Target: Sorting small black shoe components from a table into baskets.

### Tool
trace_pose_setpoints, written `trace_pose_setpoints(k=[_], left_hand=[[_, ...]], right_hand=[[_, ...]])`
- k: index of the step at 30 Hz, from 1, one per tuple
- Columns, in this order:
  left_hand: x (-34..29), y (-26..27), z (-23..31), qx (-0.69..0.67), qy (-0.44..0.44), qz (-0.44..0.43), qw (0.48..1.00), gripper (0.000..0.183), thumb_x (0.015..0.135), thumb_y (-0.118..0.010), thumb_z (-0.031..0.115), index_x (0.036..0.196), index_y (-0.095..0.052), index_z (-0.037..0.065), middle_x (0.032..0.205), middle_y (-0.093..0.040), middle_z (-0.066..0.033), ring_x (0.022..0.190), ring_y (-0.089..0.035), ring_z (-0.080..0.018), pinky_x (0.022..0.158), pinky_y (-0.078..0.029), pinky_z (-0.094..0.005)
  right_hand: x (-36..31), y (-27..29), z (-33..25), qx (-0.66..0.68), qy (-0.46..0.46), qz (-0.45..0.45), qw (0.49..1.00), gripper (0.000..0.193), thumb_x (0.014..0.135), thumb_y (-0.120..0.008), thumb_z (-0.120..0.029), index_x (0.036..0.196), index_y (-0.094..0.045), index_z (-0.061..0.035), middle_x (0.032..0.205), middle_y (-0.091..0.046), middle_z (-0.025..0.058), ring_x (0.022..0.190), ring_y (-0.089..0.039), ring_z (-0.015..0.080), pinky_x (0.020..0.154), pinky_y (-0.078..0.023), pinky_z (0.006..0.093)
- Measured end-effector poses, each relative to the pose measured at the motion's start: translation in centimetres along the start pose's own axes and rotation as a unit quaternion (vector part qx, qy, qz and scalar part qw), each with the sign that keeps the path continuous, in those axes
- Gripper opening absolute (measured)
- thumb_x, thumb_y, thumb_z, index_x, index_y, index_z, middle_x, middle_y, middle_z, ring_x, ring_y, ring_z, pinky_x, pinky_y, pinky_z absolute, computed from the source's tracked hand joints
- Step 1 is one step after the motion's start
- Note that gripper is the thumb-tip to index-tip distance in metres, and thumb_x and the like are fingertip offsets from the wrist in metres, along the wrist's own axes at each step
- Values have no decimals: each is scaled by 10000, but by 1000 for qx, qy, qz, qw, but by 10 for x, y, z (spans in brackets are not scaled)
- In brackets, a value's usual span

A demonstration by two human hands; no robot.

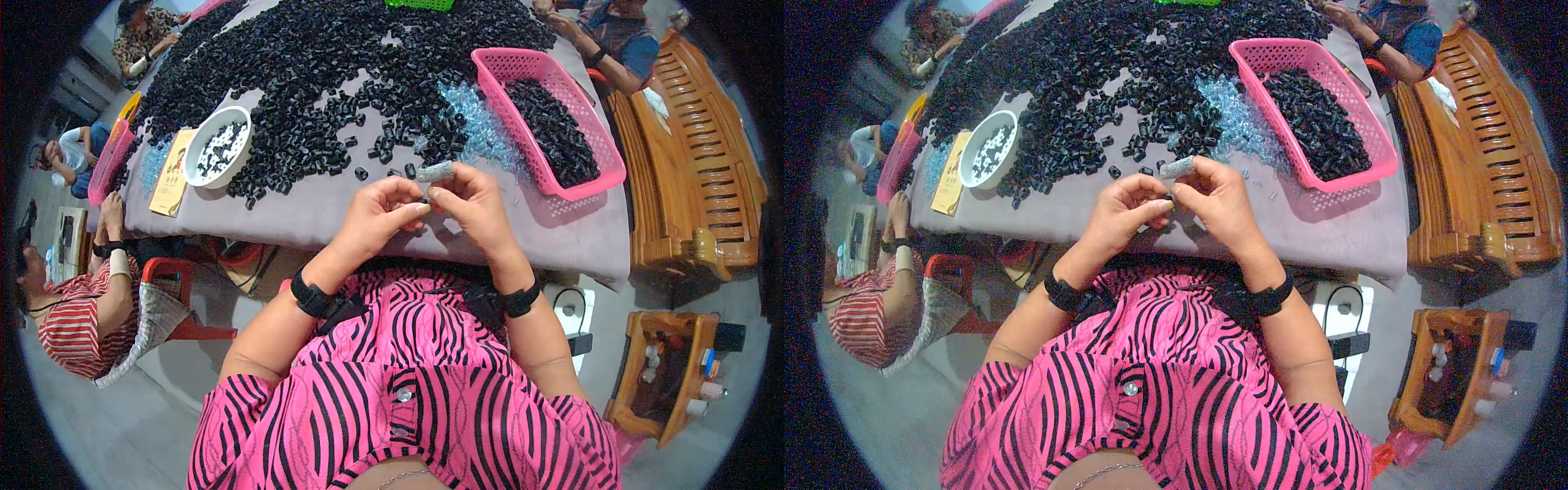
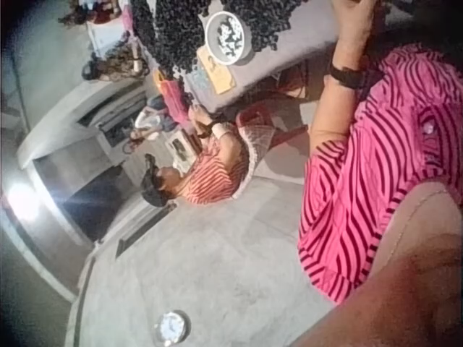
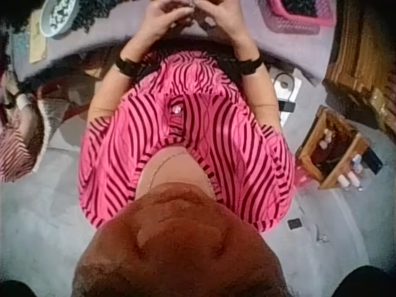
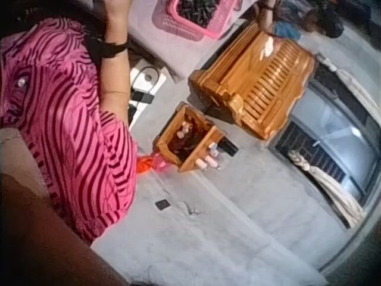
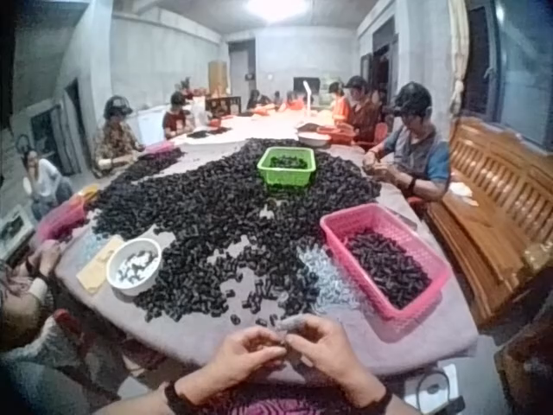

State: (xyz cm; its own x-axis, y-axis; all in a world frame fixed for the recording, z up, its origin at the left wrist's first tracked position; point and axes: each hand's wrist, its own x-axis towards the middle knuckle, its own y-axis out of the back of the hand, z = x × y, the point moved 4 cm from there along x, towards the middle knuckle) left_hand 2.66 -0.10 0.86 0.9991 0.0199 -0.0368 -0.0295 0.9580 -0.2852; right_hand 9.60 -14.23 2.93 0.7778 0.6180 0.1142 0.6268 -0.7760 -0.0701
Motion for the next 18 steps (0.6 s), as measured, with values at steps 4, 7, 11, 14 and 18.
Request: trace_pose_setpoints(k=[4, 7, 11, 14, 18], left_hand=[[-1, -1, 1, 39, -1, -5, 999, 111, 880, -648, 82, 962, -614, 17, 821, -640, -19, 681, -608, -85, 623, -505, -224], [0, 2, 1, 71, -17, -12, 997, 94, 890, -633, 98, 940, -626, 19, 810, -638, -11, 661, -586, -74, 607, -484, -219], [0, 6, 0, 69, -27, 1, 997, 93, 898, -628, 120, 931, -644, 34, 758, -627, 11, 631, -564, -50, 579, -468, -198], [-4, 8, -1, 43, -21, 8, 999, 95, 902, -621, 119, 943, -644, 37, 781, -633, 5, 620, -563, -52, 570, -460, -196], [-12, 10, -2, 10, -5, 10, 1000, 105, 908, -615, 127, 955, -645, 37, 802, -640, -1, 614, -563, -52, 561, -455, -186]], right_hand=[[-3, -2, -4, 2, -5, 5, 1000, 112, 839, -633, -69, 940, -644, -21, 789, -607, -40, 703, -535, 26, 605, -433, 197], [-3, -4, -7, -43, 13, 7, 999, 105, 837, -632, -69, 928, -641, -19, 791, -609, -36, 707, -541, 25, 603, -438, 201], [-3, -5, -5, -51, 18, -4, 999, 113, 845, -627, -72, 936, -633, -5, 805, -628, -7, 704, -565, 39, 616, -460, 208], [-2, -7, -9, -11, 15, -16, 1000, 152, 870, -622, -61, 1010, -633, -2, 872, -667, 29, 746, -605, 80, 662, -485, 230], [-5, -12, -11, -9, 35, -25, 999, 153, 875, -604, -64, 1015, -633, -11, 878, -664, 20, 758, -613, 70, 649, -493, 224]])
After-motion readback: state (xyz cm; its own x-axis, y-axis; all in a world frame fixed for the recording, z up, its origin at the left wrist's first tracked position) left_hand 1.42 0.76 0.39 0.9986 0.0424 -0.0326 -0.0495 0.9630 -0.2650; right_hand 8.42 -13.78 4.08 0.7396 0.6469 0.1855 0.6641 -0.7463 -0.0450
